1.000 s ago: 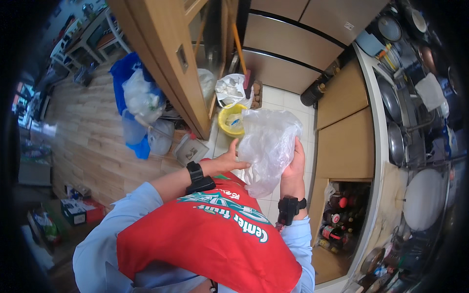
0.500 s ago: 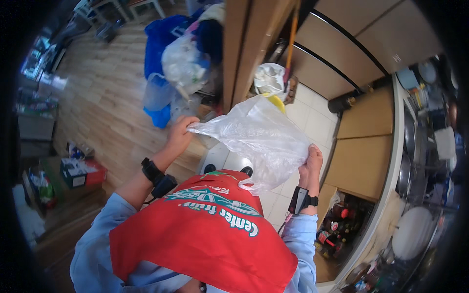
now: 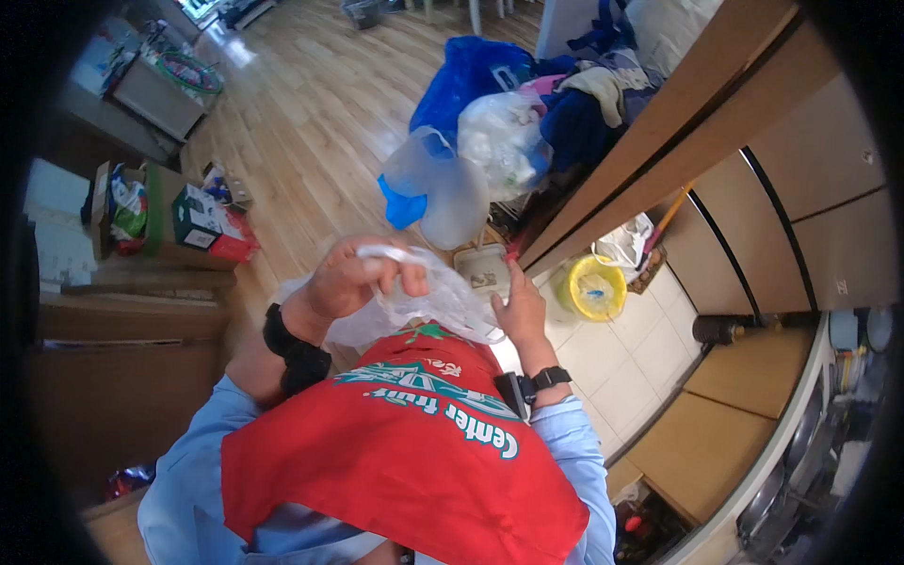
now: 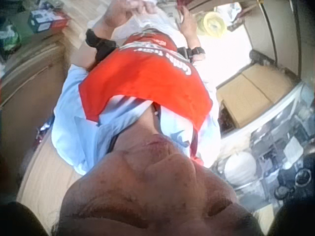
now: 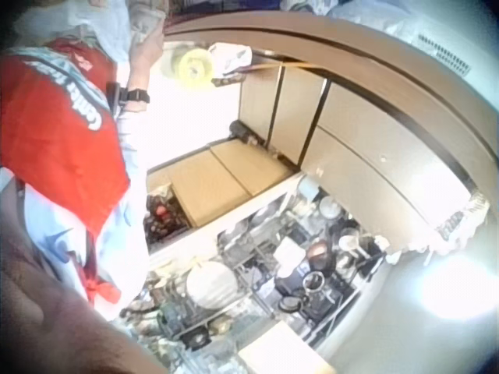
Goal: The person takes a plastic liner from a storage bag in the kitchen, walks to a small trash can in a living area, and fits the liner over the edges of the can by hand.
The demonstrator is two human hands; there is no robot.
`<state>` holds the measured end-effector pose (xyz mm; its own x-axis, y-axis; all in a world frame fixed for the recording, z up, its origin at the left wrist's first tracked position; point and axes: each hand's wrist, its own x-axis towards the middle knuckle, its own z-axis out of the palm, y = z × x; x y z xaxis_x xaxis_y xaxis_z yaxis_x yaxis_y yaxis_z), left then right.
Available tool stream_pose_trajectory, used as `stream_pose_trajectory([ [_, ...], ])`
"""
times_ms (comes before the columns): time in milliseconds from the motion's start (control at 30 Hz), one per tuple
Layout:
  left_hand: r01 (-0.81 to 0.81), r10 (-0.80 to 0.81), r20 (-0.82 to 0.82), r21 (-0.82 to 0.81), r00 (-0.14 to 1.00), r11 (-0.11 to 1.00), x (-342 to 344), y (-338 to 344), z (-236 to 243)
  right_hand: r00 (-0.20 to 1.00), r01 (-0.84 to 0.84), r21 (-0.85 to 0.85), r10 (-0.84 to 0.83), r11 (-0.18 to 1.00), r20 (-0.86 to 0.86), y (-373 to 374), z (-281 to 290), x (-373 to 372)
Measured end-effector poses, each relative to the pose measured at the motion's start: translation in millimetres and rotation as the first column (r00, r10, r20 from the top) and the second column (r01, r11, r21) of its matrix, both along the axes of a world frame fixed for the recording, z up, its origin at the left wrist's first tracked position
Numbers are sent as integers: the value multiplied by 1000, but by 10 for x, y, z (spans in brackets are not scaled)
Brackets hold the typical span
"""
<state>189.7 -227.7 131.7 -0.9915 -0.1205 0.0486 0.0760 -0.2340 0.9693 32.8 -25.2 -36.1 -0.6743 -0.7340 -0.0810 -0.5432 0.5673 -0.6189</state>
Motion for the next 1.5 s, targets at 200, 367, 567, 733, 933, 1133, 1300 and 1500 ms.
stream_pose_trajectory([
  [200,-43,65,-53,344,997,938,165,-242,142,896,-167,35,136,985,424,-124,-304,-256],
  [367,-166,170,16,313,985,935,335,-572,69,473,-105,-85,125,991,872,-787,198,-157],
  [567,-141,128,220,44,967,989,736,-1517,-199,493,-531,-95,398,842,773,-1808,-323,3],
  [733,263,360,564,-741,743,617,1985,-2547,-1654,827,-420,11,378,907,416,-2937,-1021,-390],
  [933,-273,585,797,-535,149,799,2393,-3139,-1553,515,-109,117,-45,987,856,-4453,-495,243],
  [1133,-544,946,323,-790,22,283,2801,-3876,-1991,-154,287,173,-133,942,979,-5325,-827,348],
  [1300,-590,941,-336,-755,-28,-287,2043,-5370,-619,733,-667,-205,579,716,-358,-6624,-60,-495],
  [1500,-679,813,-364,-732,454,51,1521,-5944,-1556,742,-670,-196,652,716,-157,-7069,-506,-457],
])
